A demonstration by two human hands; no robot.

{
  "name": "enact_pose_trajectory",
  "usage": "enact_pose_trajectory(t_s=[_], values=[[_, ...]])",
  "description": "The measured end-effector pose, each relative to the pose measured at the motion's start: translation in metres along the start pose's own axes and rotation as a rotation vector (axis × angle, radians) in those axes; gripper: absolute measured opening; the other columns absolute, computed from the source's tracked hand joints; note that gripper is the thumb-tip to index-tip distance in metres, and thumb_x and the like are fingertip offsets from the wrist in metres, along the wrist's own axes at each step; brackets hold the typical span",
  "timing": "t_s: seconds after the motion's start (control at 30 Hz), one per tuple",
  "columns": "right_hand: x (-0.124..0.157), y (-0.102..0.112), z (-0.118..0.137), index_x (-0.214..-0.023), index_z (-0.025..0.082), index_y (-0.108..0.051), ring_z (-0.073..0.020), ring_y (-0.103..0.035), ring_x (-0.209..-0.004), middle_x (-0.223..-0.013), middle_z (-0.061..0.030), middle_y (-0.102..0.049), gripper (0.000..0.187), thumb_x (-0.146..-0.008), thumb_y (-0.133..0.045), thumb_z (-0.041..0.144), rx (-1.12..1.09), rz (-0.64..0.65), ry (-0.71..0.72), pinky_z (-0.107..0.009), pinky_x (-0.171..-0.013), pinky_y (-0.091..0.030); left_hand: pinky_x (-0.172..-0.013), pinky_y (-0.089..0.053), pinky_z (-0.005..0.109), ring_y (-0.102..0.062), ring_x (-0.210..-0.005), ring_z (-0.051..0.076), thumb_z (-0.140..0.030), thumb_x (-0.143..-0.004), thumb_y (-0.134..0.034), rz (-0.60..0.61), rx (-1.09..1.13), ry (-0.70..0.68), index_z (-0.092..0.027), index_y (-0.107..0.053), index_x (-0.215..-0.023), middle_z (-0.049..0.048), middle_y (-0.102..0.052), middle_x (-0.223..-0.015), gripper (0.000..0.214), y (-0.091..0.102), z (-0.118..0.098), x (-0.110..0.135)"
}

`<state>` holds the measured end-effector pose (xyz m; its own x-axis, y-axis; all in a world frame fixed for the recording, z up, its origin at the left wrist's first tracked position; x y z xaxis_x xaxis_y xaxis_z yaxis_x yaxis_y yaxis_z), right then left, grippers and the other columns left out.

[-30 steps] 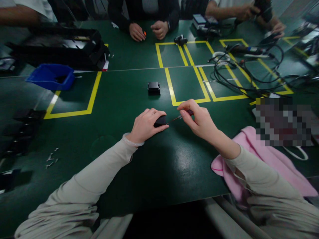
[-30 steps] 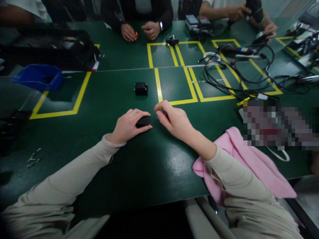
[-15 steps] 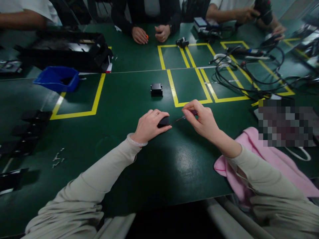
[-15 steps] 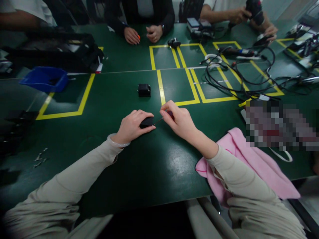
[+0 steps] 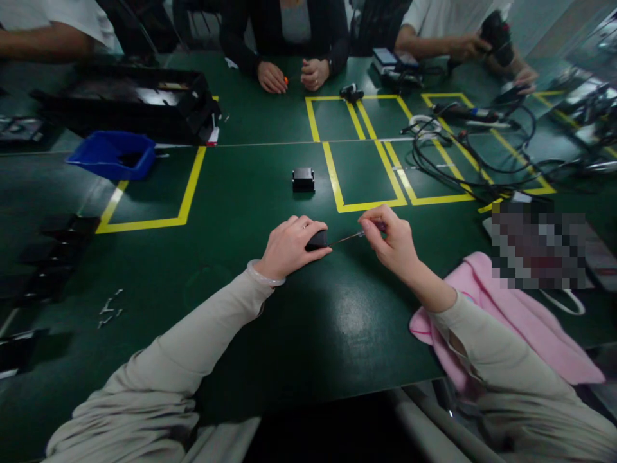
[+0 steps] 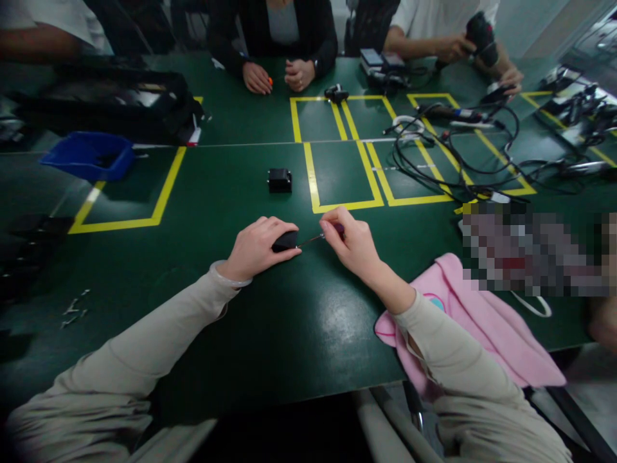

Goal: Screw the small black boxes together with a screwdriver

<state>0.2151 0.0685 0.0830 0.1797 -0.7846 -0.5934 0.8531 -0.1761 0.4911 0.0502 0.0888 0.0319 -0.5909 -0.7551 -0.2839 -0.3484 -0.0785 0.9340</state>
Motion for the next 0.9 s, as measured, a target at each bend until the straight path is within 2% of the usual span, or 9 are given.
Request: enact_pose_trajectory(t_s=[0.13, 0.23, 0.37, 0.57, 0.73, 0.9], values=[[0.0007, 0.0004, 0.0064, -0.101, 0.022, -0.061, -0.0106, -0.059, -0.059, -0.083, -0.0014, -0.067, 0.011, -0.102, -0.051, 0.027, 0.013, 0.004, 0.035, -0.024, -0.056, -0.047, -0.081, -0.046, 0.036, -0.062, -0.099, 0.024, -0.058, -0.095, -0.064, 0.005, -0.013, -0.003, -0.024, -0.066, -0.123, 0.0056, -0.071, -0.112, 0.044, 0.0009, -0.0008, -0.0006], [0.0005, 0.0001, 0.0075, -0.097, 0.022, -0.061, -0.0117, -0.061, -0.061, -0.08, -0.0009, -0.068, 0.013, -0.103, -0.053, 0.031, 0.018, 0.026, 0.042, -0.024, -0.057, -0.048, -0.081, -0.045, 0.035, -0.062, -0.099, 0.024, -0.058, -0.095, -0.064, 0.022, -0.016, -0.008, -0.024, -0.066, -0.123, 0.0062, -0.071, -0.113, 0.045, 0.0007, -0.0012, -0.0008], [0.001, -0.0011, 0.0049, -0.09, 0.023, -0.06, -0.0101, -0.059, -0.055, -0.072, 0.0022, -0.064, 0.015, -0.102, -0.058, 0.032, 0.001, 0.053, 0.028, -0.023, -0.054, -0.045, -0.081, -0.045, 0.035, -0.062, -0.099, 0.024, -0.059, -0.095, -0.064, 0.034, -0.016, -0.009, -0.024, -0.066, -0.124, 0.0062, -0.071, -0.113, 0.045, 0.0005, -0.0008, -0.0004], [0.003, -0.0021, 0.0014, -0.103, 0.022, -0.06, -0.0091, -0.057, -0.055, -0.085, -0.0008, -0.067, 0.013, -0.103, -0.053, 0.032, -0.044, 0.054, -0.008, -0.024, -0.055, -0.046, -0.081, -0.045, 0.035, -0.062, -0.099, 0.024, -0.061, -0.095, -0.062, 0.023, -0.018, -0.006, -0.024, -0.066, -0.124, 0.0062, -0.071, -0.113, 0.047, 0.0008, -0.0004, 0.0004], [0.0036, -0.0045, 0.0003, -0.092, 0.022, -0.059, -0.0098, -0.057, -0.053, -0.072, 0.0024, -0.064, 0.016, -0.102, -0.057, 0.035, -0.042, 0.093, -0.023, -0.024, -0.056, -0.046, -0.082, -0.045, 0.035, -0.062, -0.1, 0.025, -0.061, -0.095, -0.061, 0.016, -0.007, -0.006, -0.025, -0.066, -0.123, 0.0064, -0.07, -0.113, 0.046, 0.0003, 0.0001, 0.0009], [0.0051, -0.0022, 0.0022, -0.103, 0.022, -0.06, -0.0099, -0.058, -0.057, -0.086, -0.0014, -0.066, 0.016, -0.104, -0.051, 0.035, -0.033, 0.061, -0.014, -0.025, -0.055, -0.046, -0.083, -0.046, 0.036, -0.061, -0.101, 0.025, -0.06, -0.096, -0.06, 0.013, -0.009, -0.007, -0.024, -0.066, -0.124, 0.0071, -0.07, -0.114, 0.046, 0.0001, 0.0003, 0.0016]])
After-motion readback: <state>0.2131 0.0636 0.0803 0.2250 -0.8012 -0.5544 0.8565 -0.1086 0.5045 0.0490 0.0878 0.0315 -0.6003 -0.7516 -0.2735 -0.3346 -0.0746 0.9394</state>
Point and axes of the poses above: each hand's wrist, its own x-axis away from the middle knuckle, its own y-axis out of the back of the hand, z = x × y, the point moved 10 cm from there along -x, towards the middle knuckle
